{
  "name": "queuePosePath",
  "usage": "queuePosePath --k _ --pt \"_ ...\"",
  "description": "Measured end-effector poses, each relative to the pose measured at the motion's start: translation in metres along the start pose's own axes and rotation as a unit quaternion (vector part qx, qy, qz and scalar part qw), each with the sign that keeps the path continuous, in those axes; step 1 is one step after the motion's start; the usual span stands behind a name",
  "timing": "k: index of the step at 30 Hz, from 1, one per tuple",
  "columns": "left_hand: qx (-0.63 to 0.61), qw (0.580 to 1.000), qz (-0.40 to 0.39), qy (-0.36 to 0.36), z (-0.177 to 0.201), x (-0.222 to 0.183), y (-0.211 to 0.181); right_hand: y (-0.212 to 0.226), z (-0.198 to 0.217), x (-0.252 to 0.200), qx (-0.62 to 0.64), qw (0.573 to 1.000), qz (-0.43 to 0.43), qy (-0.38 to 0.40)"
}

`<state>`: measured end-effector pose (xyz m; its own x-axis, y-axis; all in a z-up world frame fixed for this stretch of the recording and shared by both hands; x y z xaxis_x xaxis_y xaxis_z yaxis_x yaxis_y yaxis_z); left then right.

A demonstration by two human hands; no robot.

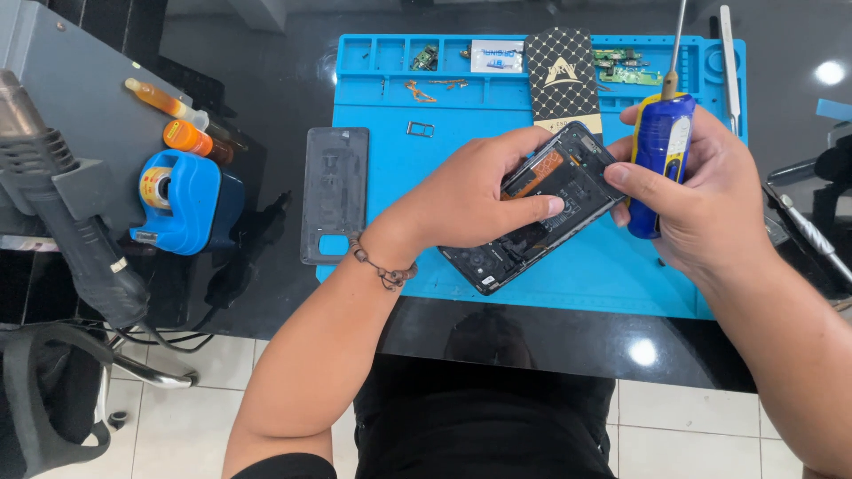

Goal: Disassembling a smartphone by prying off the back cover and removing internal screws at a repair station.

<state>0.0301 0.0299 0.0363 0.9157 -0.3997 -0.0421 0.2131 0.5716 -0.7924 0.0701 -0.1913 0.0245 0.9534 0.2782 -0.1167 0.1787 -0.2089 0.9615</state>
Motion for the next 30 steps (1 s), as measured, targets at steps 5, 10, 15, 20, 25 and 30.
queuePosePath --k 5,10,15,20,25,30 --pt "-0.021 0.999 -0.019 -0.025 -0.001 0.002 0.004 0.006 0.003 -0.003 -0.115 0.987 0.090 0.062" --pt "-0.010 0.986 0.015 -0.168 0.011 -0.002 0.011 0.006 0.004 -0.003 -0.307 0.941 0.126 0.066" --pt "0.036 0.965 0.006 -0.260 0.020 -0.008 0.020 -0.007 0.009 0.008 -0.333 0.931 0.099 0.115" --pt "0.030 0.945 0.020 -0.326 0.023 -0.009 0.019 -0.002 0.000 0.009 -0.199 0.971 0.013 0.131" --pt "-0.006 0.941 0.025 -0.337 0.021 -0.008 0.014 -0.002 0.002 0.010 -0.066 0.985 -0.034 0.156" --pt "0.004 0.944 0.030 -0.328 0.015 -0.006 0.019 -0.001 0.002 0.009 -0.101 0.977 0.012 0.189"
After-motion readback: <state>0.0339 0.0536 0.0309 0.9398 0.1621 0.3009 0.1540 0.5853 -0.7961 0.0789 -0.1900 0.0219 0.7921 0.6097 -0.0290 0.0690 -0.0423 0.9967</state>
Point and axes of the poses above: each hand's wrist, its own x-axis towards the middle knuckle, its own z-axis out of the back of the hand, y = z × x, the point moved 2 cm from there along x, towards the middle knuckle, and after that the axes turned 15 degrees about x, right-handed, at the moved point
